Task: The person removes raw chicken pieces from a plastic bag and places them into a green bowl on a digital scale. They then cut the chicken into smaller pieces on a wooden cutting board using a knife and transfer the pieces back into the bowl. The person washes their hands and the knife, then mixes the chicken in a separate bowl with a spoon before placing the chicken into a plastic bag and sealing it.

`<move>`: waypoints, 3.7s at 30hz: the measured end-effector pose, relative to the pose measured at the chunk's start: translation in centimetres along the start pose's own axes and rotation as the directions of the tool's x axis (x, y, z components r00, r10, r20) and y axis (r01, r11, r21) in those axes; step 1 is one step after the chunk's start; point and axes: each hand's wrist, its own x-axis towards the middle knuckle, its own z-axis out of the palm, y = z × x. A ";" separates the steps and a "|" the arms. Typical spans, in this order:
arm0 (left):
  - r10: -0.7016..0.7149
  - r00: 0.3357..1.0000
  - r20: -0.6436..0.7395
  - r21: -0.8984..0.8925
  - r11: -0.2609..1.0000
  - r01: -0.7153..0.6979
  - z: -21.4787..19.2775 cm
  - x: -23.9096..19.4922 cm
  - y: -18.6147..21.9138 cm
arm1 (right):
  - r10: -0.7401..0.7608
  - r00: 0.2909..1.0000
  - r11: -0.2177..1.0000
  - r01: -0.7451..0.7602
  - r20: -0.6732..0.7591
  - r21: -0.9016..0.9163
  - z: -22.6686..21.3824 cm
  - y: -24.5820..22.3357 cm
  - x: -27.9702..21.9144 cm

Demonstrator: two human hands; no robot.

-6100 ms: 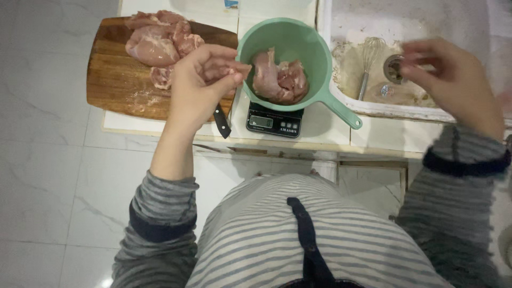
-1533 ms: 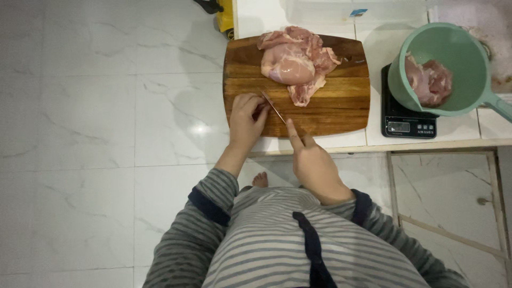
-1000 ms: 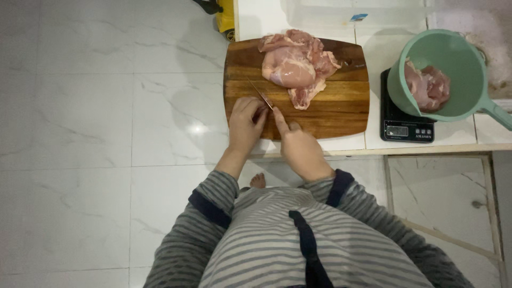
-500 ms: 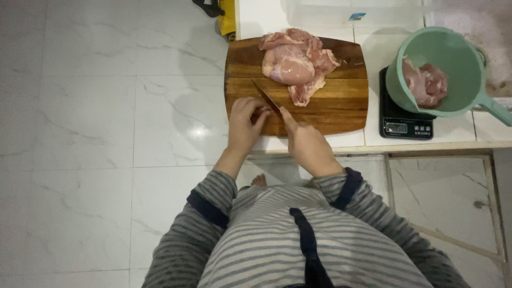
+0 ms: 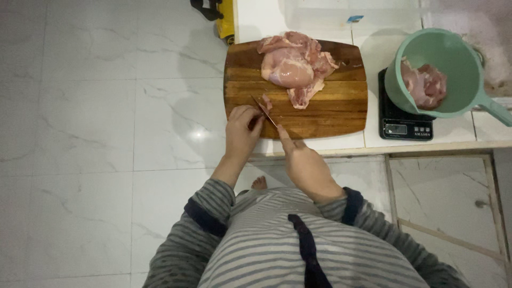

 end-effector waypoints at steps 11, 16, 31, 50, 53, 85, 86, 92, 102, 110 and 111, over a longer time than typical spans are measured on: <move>0.000 0.999 0.044 0.012 1.000 -0.001 -0.3 0.6 -0.1 | -0.052 0.998 0.999 0.052 0.023 0.017 0.3 0.2 3.1; 0.099 0.995 -0.026 0.048 0.994 -0.098 -0.2 1.2 0.2 | -0.018 0.999 1.000 0.017 0.030 0.018 -0.2 0.1 2.2; 0.026 0.998 0.062 0.017 0.999 -0.028 -1.1 2.1 0.7 | 0.091 0.981 0.989 -0.109 0.170 0.098 -0.9 -1.0 4.3; -0.063 0.998 0.001 0.003 0.998 0.063 -0.3 2.6 0.7 | -0.017 1.000 0.945 0.008 0.024 0.328 -2.7 4.0 0.3; -0.206 0.976 0.067 -0.103 0.972 0.212 -0.9 3.0 1.4 | -0.052 0.991 0.903 0.100 -0.124 0.418 -4.5 5.1 0.1; 0.047 0.524 0.850 0.144 0.937 -0.317 33.2 16.8 21.9 | 0.497 0.814 0.402 0.090 -0.300 0.911 -23.8 32.7 -12.4; 0.046 0.526 0.849 0.144 0.938 -0.315 33.2 16.8 21.8 | 0.500 0.813 0.409 0.083 -0.299 0.909 -23.7 33.0 -12.5; 0.098 0.451 0.887 -0.113 0.994 0.007 32.7 18.2 21.7 | 0.502 0.812 0.409 0.082 -0.299 0.909 -24.0 34.1 -12.6; -0.050 0.333 0.942 0.077 0.995 -0.069 32.3 18.0 23.8 | 0.497 0.825 0.404 0.057 -0.271 0.913 -24.3 34.6 -12.4; -0.322 0.170 0.931 0.256 0.910 0.325 32.0 17.1 25.9 | 0.491 0.824 0.408 0.072 -0.285 0.910 -24.3 35.0 -12.5; -0.284 0.200 0.938 0.271 0.958 0.093 32.2 17.1 26.4 | 0.492 0.823 0.415 0.067 -0.285 0.907 -24.3 35.0 -12.5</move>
